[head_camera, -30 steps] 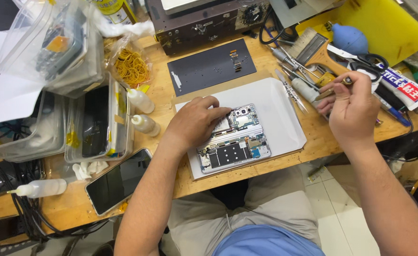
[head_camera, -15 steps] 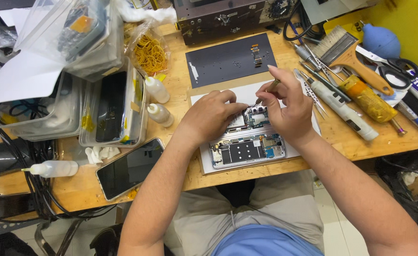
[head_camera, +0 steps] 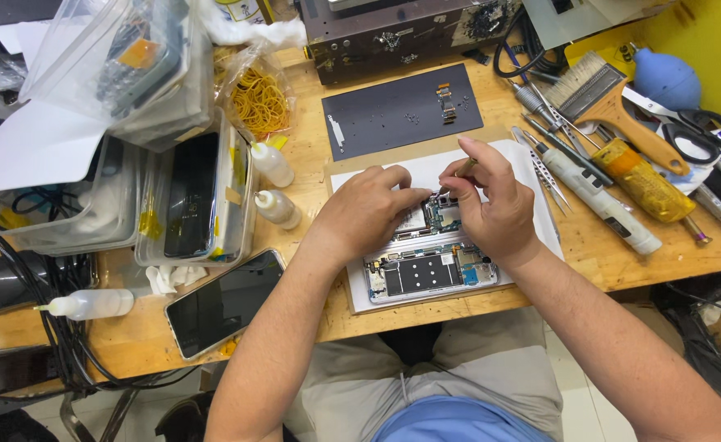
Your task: The person works on a disassembled smartphone motherboard, using a syringe-like tool to apply a substance and a metal pick to adjust components. They then use a brush to clean a nearby surface and place the motherboard onto a small black box.
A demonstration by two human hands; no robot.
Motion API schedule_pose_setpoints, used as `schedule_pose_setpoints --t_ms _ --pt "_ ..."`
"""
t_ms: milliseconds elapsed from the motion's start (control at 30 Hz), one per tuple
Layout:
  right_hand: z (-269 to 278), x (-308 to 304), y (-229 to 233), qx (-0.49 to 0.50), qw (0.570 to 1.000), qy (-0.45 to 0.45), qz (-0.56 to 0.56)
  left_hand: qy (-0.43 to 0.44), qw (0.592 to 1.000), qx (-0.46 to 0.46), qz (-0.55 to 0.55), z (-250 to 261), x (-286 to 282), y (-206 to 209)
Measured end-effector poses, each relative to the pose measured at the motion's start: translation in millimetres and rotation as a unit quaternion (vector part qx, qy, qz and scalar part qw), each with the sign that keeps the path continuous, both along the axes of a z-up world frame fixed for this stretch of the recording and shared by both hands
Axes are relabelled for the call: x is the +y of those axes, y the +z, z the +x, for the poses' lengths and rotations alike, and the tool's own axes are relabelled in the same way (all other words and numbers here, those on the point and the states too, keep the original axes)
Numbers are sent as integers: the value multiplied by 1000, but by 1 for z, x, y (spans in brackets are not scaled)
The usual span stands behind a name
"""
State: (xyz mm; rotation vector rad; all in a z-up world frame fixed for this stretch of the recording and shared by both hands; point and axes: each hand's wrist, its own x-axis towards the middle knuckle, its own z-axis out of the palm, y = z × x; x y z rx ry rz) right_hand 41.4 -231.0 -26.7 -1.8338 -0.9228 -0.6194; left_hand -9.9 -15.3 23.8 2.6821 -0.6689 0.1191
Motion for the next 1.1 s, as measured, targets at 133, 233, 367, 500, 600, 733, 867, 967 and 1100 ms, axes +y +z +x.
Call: schedule_pose_setpoints --t_ms 133,233,367,500,600,733,867,967,1100 --pt "0 0 0 7 1000 -1 1 0 1000 -1 1 0 -1 0" --pt "-1 0 0 13 1000 1 -1 -2 1000 -1 4 -1 -1 2" --pt "-2 2 2 2 1000 -6 -8 -4 1000 -1 2 -1 0 0" --pt "0 2 10 -22 1000 10 -9 -8 1000 -20 12 4 2 -22" --pt "1 3 6 -5 1000 15 -7 -6 1000 -10 6 0 1 -2" --pt "3 5 8 26 999 33 10 -3 1000 -13 8 3 1 -12" --pt "5 4 6 44 998 38 25 -3 1000 -10 12 0 -1 -5" --pt "5 3 6 57 997 42 26 -2 1000 -13 9 -1 -2 1" --pt "7 -1 2 95 992 77 35 -5 1000 -15 10 -2 -1 2"
